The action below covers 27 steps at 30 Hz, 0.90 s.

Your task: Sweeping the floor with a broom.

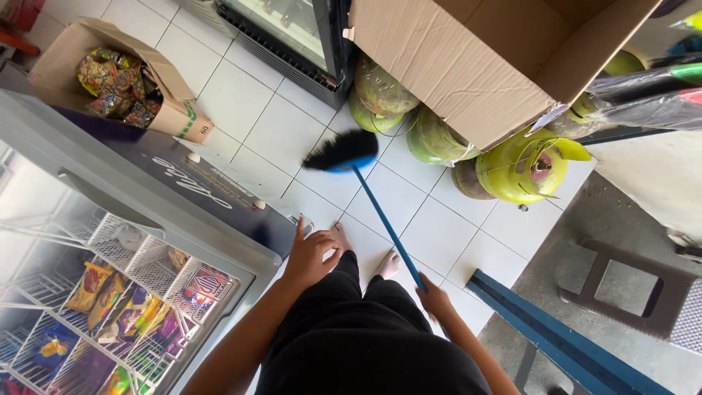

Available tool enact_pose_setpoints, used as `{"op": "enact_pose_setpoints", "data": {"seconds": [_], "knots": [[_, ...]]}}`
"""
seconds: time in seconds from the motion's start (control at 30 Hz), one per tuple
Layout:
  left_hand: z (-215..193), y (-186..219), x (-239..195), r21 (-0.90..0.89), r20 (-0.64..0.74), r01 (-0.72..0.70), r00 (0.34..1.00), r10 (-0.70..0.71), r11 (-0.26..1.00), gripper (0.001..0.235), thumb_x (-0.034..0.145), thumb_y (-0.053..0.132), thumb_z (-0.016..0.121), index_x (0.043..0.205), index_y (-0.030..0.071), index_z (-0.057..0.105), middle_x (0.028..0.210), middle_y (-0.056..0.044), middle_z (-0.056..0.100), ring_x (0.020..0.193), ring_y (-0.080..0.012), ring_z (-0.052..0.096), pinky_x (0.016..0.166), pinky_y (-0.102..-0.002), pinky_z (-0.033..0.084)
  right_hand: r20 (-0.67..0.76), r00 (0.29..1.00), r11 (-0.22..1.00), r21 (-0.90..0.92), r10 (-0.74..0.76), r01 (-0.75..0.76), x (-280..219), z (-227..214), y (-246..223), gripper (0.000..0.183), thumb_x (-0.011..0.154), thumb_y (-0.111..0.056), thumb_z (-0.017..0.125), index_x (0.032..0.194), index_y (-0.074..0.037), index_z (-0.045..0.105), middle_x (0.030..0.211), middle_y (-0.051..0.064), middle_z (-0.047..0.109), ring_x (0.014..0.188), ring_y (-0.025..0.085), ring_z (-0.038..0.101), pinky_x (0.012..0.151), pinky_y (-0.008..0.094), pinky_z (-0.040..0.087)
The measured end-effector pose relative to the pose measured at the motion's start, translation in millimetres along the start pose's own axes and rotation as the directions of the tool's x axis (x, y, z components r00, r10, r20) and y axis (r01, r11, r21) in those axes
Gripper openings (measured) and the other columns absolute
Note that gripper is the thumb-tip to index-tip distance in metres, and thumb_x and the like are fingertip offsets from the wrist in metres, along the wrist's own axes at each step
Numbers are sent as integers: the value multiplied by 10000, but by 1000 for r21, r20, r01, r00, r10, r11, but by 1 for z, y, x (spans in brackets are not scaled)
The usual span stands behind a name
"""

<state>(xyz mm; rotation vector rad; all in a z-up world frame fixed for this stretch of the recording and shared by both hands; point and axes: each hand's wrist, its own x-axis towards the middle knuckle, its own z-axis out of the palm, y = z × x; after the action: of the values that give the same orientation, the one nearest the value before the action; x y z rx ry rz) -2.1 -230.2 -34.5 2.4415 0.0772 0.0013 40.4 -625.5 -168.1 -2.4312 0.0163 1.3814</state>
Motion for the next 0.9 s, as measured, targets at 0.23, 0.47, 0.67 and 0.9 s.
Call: {"op": "enact_pose_setpoints", "data": {"seconds": [0.23,0.47,0.67,0.9], "knots": [[-7,13,2,28,68,150,986,-152,988,83,880,214,716,881,133,736,912,-23,744,989,-213,704,1233,-648,98,-106,974,976,62,-202,209,-74,11,145,636,881,-419,705,1467,-285,496,1138,154,764,1084,340,719,905,439,555],[4,51,4,-39,91,46,995,-43,998,85,892,208,704,865,133,732,877,-3,733,919,-209,698,1222,-640,93,-102,995,975,221,1,21,-33,-16,18,594,979,-335,582,1546,-292,409,659,168,683,438,261,643,456,413,538],[6,61,-1,-42,118,77,990,-71,996,89,900,211,692,850,150,733,858,11,725,907,-187,700,1232,-624,64,223,968,839,499,118,-217,-98,-42,5,613,984,-336,582,1572,-316,413,512,99,456,362,235,448,370,408,385],[13,58,-24,-36,24,72,997,-71,997,70,892,205,699,853,154,725,885,28,734,910,-177,700,1222,-627,83,-305,643,686,-50,-703,726,-92,-28,39,594,983,-333,663,1525,-179,476,887,216,753,694,319,742,600,454,600]]}}
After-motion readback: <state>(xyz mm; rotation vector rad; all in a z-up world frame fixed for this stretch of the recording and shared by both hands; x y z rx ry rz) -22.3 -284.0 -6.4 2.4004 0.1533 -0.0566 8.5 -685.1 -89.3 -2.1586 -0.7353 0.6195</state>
